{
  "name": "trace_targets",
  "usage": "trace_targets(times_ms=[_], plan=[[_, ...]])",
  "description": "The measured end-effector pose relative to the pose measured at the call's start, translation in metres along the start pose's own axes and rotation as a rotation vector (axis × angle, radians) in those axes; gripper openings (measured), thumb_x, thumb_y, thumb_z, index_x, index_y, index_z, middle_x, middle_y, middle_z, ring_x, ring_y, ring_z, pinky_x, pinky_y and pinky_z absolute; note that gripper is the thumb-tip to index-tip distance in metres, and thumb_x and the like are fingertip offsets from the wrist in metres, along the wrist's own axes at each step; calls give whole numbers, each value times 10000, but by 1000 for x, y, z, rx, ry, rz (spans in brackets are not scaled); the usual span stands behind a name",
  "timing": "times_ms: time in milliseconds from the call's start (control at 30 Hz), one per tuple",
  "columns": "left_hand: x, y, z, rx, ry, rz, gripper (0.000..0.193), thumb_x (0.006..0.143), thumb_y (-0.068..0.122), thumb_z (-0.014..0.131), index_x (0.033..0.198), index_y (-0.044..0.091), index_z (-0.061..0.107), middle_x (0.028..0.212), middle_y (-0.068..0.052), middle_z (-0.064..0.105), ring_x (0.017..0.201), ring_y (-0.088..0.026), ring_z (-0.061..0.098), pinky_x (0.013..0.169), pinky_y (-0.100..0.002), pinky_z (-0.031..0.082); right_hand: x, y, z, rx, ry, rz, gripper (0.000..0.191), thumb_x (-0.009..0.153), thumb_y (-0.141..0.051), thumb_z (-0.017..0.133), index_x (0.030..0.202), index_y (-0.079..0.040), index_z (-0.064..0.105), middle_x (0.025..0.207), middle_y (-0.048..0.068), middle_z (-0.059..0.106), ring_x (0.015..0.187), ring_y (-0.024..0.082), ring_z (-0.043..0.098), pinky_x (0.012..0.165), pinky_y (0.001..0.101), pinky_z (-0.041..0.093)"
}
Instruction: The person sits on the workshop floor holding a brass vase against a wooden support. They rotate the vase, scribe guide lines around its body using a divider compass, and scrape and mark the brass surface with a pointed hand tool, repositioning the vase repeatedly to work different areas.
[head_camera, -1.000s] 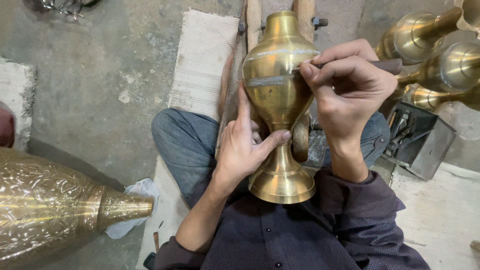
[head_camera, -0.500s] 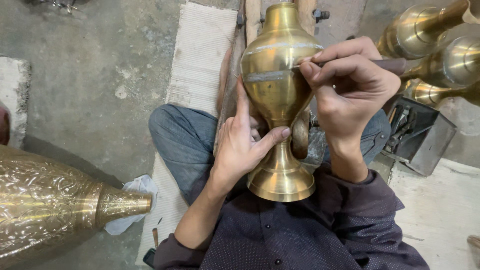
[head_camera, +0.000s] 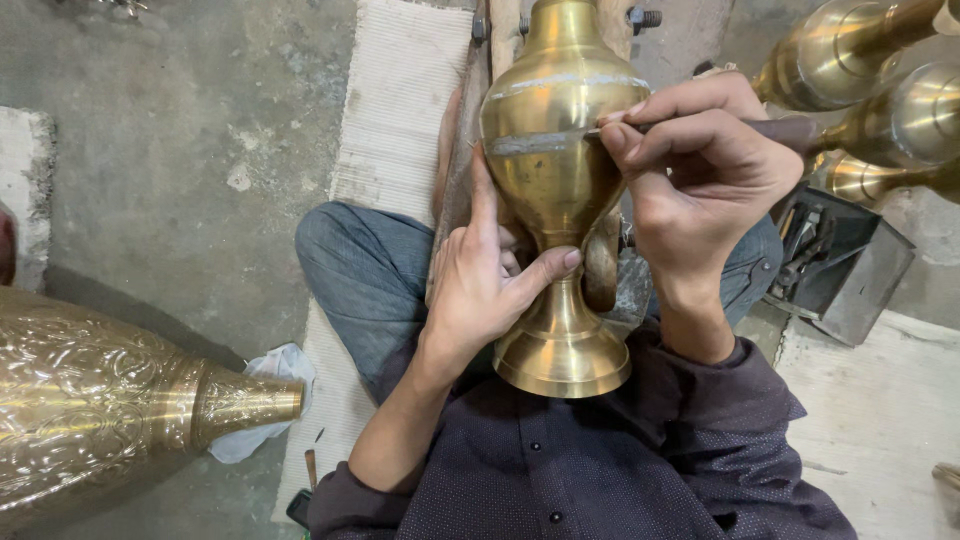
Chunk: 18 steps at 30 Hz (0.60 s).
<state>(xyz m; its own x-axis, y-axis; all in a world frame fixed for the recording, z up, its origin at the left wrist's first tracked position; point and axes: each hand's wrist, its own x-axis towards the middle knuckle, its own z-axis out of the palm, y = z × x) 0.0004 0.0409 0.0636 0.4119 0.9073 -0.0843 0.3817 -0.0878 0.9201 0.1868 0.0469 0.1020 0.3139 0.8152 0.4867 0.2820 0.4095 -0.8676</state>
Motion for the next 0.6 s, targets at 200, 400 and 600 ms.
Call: trace_targets(times_ms=[200, 400, 600], plan=[[2, -2, 1, 36, 34, 88, 1239, 901, 475, 790, 1614, -54, -74, 874, -125, 780, 640, -207, 753, 605, -323, 583, -1, 1, -8, -14, -89, -66, 237, 951, 184, 797, 832, 26, 666, 976, 95, 668, 827, 129, 677, 787, 240, 608], [-1, 0, 0, -7, 0, 1, 1239, 869, 480, 785, 1618, -40, -54, 850, -124, 786, 615, -201, 764, 587, -314, 581, -5, 2, -5, -33, -46, -58, 246, 927, 185, 802, 811, 24, 657, 987, 97, 669, 822, 130, 677, 776, 229, 598], [-1, 1, -1, 13, -3, -4, 1246, 870, 480, 790, 1612, -46, -62, 852, -123, 787, 595, -187, 756, 566, -301, 578, -1, -2, -5, -2, -66, -51, 235, 883, 168, 784, 768, 10, 655, 954, 89, 662, 824, 128, 687, 747, 233, 610]])
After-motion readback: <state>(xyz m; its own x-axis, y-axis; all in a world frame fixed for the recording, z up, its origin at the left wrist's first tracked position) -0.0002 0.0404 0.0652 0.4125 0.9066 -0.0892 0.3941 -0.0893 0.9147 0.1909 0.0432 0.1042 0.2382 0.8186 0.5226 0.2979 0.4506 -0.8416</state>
